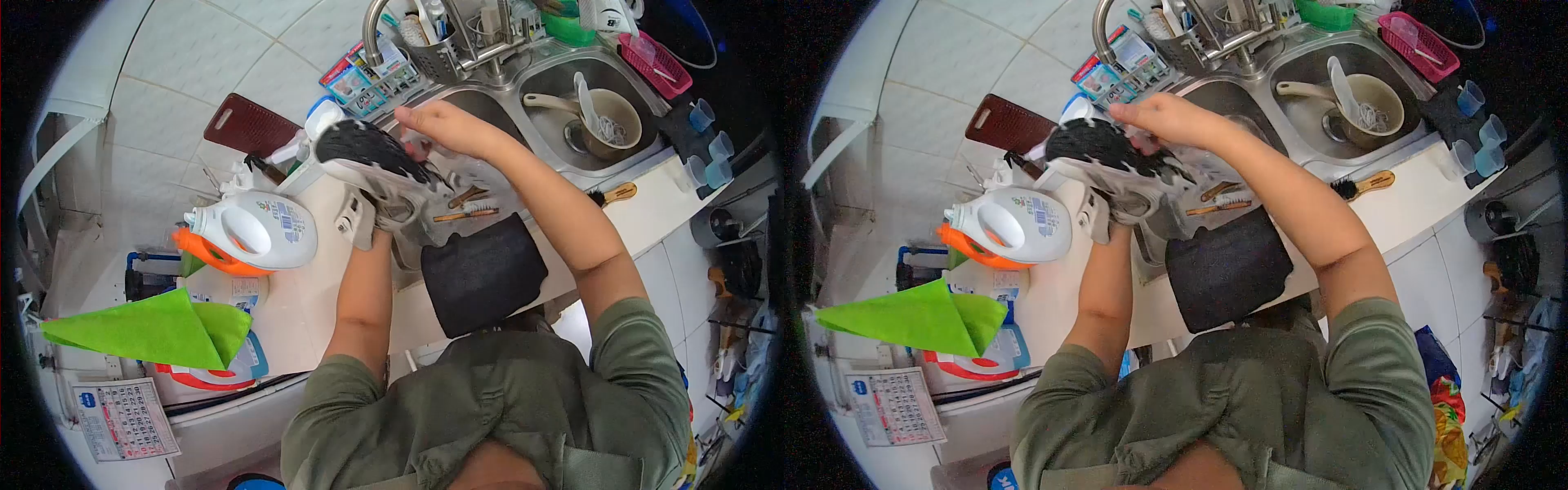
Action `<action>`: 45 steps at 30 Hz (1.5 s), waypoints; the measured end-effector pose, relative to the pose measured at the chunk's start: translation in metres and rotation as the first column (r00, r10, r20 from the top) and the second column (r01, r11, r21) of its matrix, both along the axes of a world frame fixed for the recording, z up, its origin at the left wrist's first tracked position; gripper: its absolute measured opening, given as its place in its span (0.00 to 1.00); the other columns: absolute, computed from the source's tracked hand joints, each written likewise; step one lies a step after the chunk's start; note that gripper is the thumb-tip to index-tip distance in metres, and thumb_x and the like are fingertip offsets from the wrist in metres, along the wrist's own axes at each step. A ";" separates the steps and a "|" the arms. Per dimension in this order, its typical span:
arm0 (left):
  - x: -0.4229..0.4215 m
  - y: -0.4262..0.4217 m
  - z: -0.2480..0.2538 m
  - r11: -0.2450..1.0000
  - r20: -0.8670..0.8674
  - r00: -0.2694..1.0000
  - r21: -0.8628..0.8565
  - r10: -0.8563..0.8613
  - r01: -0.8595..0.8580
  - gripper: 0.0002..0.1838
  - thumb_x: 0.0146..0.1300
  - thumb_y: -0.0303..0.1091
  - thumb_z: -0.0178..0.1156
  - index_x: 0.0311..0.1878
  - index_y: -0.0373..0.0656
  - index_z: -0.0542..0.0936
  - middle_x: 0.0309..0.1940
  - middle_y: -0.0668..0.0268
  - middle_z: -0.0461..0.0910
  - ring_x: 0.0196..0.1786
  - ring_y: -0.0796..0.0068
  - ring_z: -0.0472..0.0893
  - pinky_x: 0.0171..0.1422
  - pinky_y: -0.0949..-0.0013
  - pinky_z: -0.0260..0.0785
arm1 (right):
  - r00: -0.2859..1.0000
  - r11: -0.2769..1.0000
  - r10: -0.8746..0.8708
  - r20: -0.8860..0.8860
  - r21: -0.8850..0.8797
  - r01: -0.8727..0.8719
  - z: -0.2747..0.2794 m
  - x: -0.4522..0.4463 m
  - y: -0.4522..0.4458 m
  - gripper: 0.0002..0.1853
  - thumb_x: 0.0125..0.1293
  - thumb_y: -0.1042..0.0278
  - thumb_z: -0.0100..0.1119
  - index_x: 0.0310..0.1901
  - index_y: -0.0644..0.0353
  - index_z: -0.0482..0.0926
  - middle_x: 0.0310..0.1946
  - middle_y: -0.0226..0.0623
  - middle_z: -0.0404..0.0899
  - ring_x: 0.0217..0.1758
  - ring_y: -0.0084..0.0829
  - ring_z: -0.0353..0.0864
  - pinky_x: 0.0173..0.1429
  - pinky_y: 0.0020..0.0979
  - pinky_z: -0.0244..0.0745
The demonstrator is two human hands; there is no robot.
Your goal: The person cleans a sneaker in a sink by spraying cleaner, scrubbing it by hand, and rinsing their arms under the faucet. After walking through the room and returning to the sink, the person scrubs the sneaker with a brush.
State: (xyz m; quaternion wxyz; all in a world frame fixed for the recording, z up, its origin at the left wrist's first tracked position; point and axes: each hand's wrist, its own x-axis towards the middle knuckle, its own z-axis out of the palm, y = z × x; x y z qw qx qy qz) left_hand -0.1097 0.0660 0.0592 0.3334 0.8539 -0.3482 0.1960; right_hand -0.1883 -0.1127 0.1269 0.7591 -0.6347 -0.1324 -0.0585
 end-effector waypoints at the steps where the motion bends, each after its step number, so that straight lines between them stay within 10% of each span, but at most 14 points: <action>1: 0.005 0.002 0.002 1.000 0.025 0.999 0.004 0.025 -0.025 0.21 0.63 0.43 0.48 0.57 0.46 0.68 0.52 0.60 0.71 0.56 0.64 0.69 0.59 0.65 0.62 | 0.995 0.997 -0.004 -0.101 -0.078 -0.003 -0.006 0.001 -0.005 0.31 0.64 0.36 0.42 0.22 0.60 0.75 0.16 0.31 0.73 0.16 0.20 0.69 0.20 0.23 0.59; 6: 0.025 0.016 0.013 0.990 0.101 0.986 0.024 0.133 -0.136 0.21 0.63 0.43 0.48 0.57 0.46 0.68 0.52 0.60 0.71 0.56 0.64 0.69 0.60 0.65 0.62 | 0.975 0.960 0.027 -0.222 -0.265 -0.087 -0.037 0.019 -0.021 0.32 0.61 0.35 0.49 0.27 0.64 0.77 0.21 0.36 0.76 0.22 0.23 0.75 0.23 0.25 0.67; 12: 0.036 0.028 0.018 0.982 0.119 0.976 0.032 0.183 -0.188 0.21 0.63 0.43 0.48 0.57 0.46 0.68 0.52 0.60 0.71 0.56 0.63 0.70 0.60 0.65 0.62 | 0.991 0.999 0.036 -0.126 0.016 -0.035 -0.047 0.027 -0.011 0.33 0.63 0.34 0.42 0.21 0.61 0.74 0.15 0.34 0.73 0.16 0.23 0.69 0.22 0.25 0.61; 15: 0.034 0.032 0.017 0.981 0.113 0.976 0.031 0.185 -0.190 0.21 0.63 0.43 0.48 0.57 0.46 0.68 0.53 0.60 0.71 0.56 0.63 0.70 0.60 0.65 0.62 | 0.950 0.955 -0.119 -0.290 -0.297 0.029 -0.055 0.037 -0.025 0.32 0.63 0.36 0.44 0.25 0.63 0.74 0.17 0.36 0.74 0.18 0.25 0.71 0.25 0.26 0.64; 20: 0.029 0.036 0.014 0.982 0.095 0.978 0.025 0.184 -0.187 0.21 0.63 0.43 0.48 0.57 0.46 0.68 0.53 0.60 0.71 0.56 0.63 0.70 0.60 0.65 0.62 | 0.981 1.000 -0.003 -0.195 -0.006 0.002 -0.054 0.035 -0.016 0.30 0.62 0.37 0.46 0.27 0.64 0.74 0.17 0.37 0.74 0.17 0.26 0.71 0.24 0.26 0.64; 24: 0.025 0.036 0.012 0.984 0.088 0.981 0.032 0.170 -0.174 0.21 0.63 0.43 0.49 0.57 0.46 0.68 0.53 0.59 0.71 0.56 0.63 0.70 0.60 0.65 0.62 | 0.976 0.984 -0.016 -0.218 -0.175 -0.023 -0.057 0.042 -0.017 0.30 0.63 0.38 0.47 0.26 0.64 0.74 0.18 0.37 0.75 0.18 0.26 0.72 0.25 0.26 0.65; 30: 0.020 0.033 0.009 0.988 0.076 0.986 0.039 0.147 -0.150 0.21 0.62 0.42 0.49 0.57 0.46 0.69 0.53 0.59 0.71 0.56 0.63 0.70 0.60 0.65 0.62 | 0.995 0.999 0.020 -0.098 0.033 -0.017 -0.041 0.031 -0.013 0.30 0.64 0.38 0.45 0.25 0.63 0.74 0.19 0.36 0.75 0.19 0.24 0.72 0.24 0.25 0.64; 33: 0.018 0.033 0.008 0.989 0.072 0.988 0.045 0.137 -0.140 0.21 0.62 0.42 0.49 0.57 0.46 0.69 0.53 0.59 0.71 0.56 0.63 0.70 0.60 0.65 0.62 | 0.953 0.955 -0.122 -0.279 -0.296 0.036 -0.033 0.027 -0.017 0.29 0.65 0.39 0.44 0.26 0.62 0.74 0.18 0.35 0.74 0.20 0.24 0.73 0.25 0.25 0.65; 39: 0.017 0.028 0.006 0.992 0.071 0.991 0.044 0.112 -0.116 0.21 0.62 0.42 0.49 0.56 0.46 0.69 0.53 0.59 0.71 0.56 0.63 0.70 0.60 0.65 0.62 | 0.989 0.995 0.085 -0.118 -0.033 -0.089 -0.033 0.030 -0.010 0.28 0.62 0.37 0.47 0.27 0.60 0.74 0.19 0.34 0.75 0.21 0.25 0.74 0.26 0.25 0.66; 45: 0.025 0.004 0.004 0.999 0.076 0.997 0.040 0.028 -0.031 0.21 0.62 0.42 0.49 0.56 0.46 0.69 0.53 0.59 0.72 0.56 0.62 0.70 0.60 0.65 0.62 | 0.921 0.929 -0.309 -0.235 0.130 0.345 -0.031 0.012 -0.045 0.31 0.63 0.33 0.40 0.26 0.58 0.75 0.20 0.33 0.75 0.23 0.25 0.74 0.29 0.26 0.68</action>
